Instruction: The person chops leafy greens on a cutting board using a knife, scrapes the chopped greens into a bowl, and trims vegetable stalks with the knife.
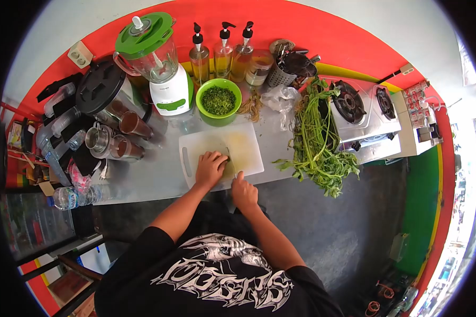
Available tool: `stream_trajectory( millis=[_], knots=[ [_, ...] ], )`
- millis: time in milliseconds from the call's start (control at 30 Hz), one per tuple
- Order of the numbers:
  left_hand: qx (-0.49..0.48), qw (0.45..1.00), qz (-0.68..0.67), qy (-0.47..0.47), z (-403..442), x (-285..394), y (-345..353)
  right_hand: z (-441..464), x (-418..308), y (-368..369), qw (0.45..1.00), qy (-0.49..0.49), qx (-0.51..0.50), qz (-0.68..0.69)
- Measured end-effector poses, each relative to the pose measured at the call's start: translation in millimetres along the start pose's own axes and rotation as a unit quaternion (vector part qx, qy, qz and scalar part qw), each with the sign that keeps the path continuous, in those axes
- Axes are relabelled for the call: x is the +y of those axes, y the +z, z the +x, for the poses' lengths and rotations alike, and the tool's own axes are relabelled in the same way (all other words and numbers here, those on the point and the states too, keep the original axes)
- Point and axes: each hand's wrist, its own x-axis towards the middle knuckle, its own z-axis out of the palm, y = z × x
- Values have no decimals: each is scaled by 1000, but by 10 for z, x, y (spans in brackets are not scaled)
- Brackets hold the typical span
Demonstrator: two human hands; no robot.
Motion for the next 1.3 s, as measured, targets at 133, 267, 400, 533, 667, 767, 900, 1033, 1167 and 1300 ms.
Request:
stream_trajectory(
  millis=[133, 267, 400, 533, 667, 767, 900, 1033, 1167, 1300],
  knots=[
    [9, 1000, -24, -6, -18, 13, -21, -101, -35, -144, 1000, -10, -7, 4],
    [31, 998, -46, -28, -9, -4, 43, -116, -54, -28, 999, 24, -42, 19],
    [30, 998, -62, -5, -46, -9, 7, 4, 1, -152, 998, -7, -53, 21],
    [54, 995, -81, -3, -104, -16, 29, -181, -95, -182, 998, 10, -58, 17],
    [70, 994, -84, -9, -84, -23, 56, 20, 11, 12, 999, -4, -50, 12],
    [42, 995, -86, 1, -88, 4, -27, -34, 0, -214, 998, -28, -61, -11],
    [21, 1000, -18, 12, -80, 52, 2, -158, -59, -159, 998, -4, -54, -21],
    [22, 999, -2, 25, -78, 46, 3, 88, -46, -36, 999, -26, -33, -14],
    [23, 999, -21, 11, -70, 42, -2, -6, -53, -313, 997, -42, -62, -26],
    [24, 999, -21, -1, -41, 33, -1, -15, -68, -78, 997, -4, -77, -20]
  ],
)
